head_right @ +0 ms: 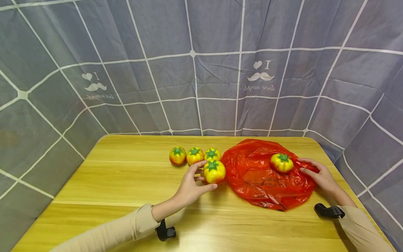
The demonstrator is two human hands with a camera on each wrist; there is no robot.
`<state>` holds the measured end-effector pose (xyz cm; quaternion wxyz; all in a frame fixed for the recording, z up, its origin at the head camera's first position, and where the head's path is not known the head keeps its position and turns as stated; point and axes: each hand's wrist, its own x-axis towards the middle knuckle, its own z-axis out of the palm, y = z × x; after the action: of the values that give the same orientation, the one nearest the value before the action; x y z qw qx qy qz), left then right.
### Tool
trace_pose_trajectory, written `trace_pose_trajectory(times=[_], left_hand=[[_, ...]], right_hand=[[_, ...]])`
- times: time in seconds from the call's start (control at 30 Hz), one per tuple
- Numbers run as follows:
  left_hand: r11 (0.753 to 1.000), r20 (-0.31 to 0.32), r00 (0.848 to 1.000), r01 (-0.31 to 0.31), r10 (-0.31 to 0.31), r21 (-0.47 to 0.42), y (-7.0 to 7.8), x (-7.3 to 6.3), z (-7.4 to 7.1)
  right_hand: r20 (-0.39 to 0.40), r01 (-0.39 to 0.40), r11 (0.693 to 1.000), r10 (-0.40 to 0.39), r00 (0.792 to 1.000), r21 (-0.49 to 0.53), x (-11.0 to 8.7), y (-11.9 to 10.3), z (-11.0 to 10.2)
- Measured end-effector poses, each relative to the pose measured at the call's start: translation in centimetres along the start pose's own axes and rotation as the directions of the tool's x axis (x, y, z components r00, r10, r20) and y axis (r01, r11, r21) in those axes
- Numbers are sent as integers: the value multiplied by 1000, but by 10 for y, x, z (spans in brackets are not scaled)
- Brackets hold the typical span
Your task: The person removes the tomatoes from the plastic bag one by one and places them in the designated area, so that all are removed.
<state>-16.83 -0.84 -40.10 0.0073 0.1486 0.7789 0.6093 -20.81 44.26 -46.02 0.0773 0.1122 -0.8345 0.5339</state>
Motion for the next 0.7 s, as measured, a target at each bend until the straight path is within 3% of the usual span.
trace_pose_trajectory(times=[0.23, 0.7], left_hand=[[999, -38, 999, -33, 34, 15, -11, -6, -13], [997, -93, 995, -20, 27, 71, -28, -16, -37]], right_hand=[[15, -10, 998, 9, 1000, 55, -1, -4, 0], [21, -21, 1000, 20, 1000, 10, -1, -6, 2]])
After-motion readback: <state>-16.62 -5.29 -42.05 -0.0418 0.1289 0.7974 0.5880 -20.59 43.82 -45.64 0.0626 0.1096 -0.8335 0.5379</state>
